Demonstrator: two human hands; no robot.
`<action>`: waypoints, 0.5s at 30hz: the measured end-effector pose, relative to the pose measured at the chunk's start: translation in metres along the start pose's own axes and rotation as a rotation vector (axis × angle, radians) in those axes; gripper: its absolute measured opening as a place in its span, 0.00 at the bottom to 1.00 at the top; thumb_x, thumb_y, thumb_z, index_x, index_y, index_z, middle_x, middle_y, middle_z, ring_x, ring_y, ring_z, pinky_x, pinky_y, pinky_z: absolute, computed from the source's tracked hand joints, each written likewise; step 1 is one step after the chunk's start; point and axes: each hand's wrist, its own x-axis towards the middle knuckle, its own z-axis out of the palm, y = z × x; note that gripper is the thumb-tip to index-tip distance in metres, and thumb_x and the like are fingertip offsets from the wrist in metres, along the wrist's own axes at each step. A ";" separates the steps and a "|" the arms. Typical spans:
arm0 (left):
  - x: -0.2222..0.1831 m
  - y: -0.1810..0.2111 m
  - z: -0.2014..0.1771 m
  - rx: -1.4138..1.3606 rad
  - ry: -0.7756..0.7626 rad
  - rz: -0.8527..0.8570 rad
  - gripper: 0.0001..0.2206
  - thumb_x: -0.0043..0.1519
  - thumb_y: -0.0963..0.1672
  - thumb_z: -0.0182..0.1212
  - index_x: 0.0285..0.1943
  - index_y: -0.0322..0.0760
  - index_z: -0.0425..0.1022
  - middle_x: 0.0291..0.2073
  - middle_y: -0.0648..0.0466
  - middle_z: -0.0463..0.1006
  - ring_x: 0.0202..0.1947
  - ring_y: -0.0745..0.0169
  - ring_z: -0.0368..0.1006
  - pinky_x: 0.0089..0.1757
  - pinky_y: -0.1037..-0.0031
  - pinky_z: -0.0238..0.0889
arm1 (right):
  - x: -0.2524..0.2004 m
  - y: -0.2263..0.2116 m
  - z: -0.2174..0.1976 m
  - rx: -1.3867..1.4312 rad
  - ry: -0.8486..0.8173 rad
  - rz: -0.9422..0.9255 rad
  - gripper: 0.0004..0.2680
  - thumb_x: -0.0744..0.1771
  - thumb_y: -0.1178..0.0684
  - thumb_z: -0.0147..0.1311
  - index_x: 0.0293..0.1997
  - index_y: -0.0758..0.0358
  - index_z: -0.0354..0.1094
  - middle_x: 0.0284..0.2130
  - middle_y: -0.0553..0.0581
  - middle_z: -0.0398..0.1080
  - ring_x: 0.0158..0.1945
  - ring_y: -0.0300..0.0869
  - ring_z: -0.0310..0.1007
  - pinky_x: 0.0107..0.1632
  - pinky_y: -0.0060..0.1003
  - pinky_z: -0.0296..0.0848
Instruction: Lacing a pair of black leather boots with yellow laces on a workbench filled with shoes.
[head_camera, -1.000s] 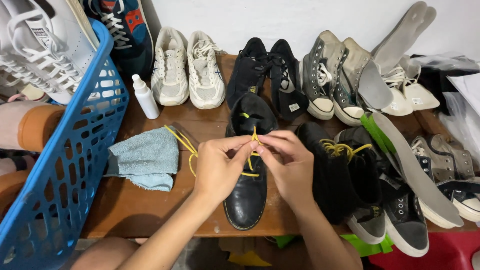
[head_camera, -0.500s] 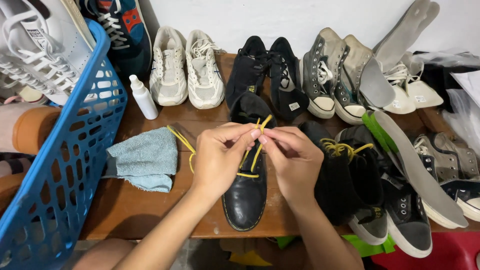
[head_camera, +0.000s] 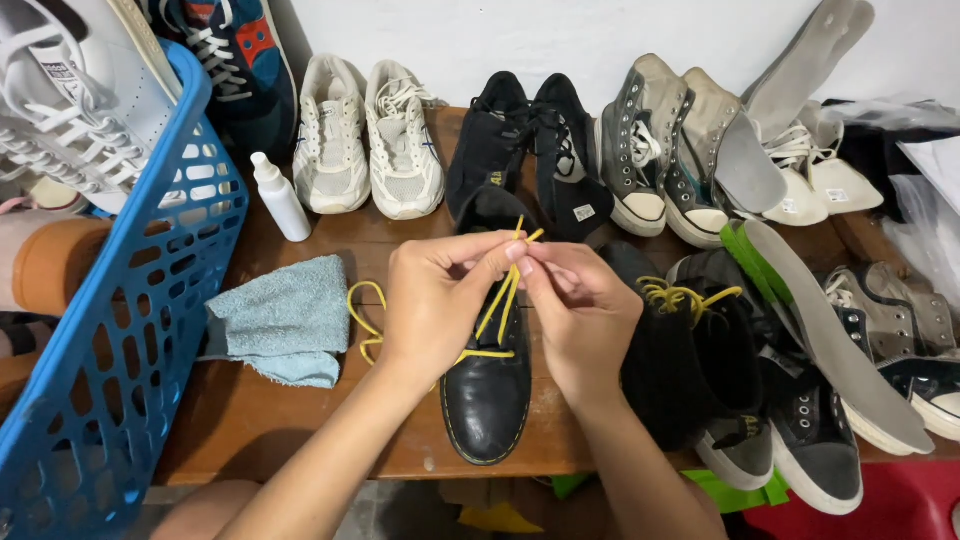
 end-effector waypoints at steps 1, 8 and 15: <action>0.000 -0.003 0.001 -0.007 -0.012 -0.013 0.05 0.57 0.43 0.73 0.40 0.51 0.87 0.18 0.56 0.82 0.24 0.72 0.77 0.29 0.77 0.70 | 0.000 0.001 0.000 -0.005 0.005 -0.012 0.06 0.64 0.72 0.62 0.42 0.79 0.75 0.33 0.69 0.76 0.32 0.43 0.79 0.37 0.37 0.83; -0.003 0.006 0.002 0.059 0.006 0.005 0.04 0.57 0.44 0.72 0.38 0.51 0.88 0.19 0.56 0.83 0.25 0.69 0.79 0.28 0.75 0.70 | 0.006 -0.009 0.001 -0.022 -0.018 -0.053 0.06 0.65 0.72 0.60 0.43 0.78 0.76 0.33 0.68 0.76 0.32 0.41 0.78 0.37 0.35 0.82; -0.002 0.006 -0.006 0.088 -0.077 0.051 0.03 0.60 0.44 0.69 0.39 0.49 0.87 0.21 0.56 0.84 0.27 0.65 0.80 0.33 0.72 0.72 | 0.008 0.005 -0.007 0.198 -0.086 0.203 0.06 0.68 0.62 0.58 0.48 0.71 0.76 0.36 0.63 0.70 0.33 0.39 0.70 0.35 0.33 0.75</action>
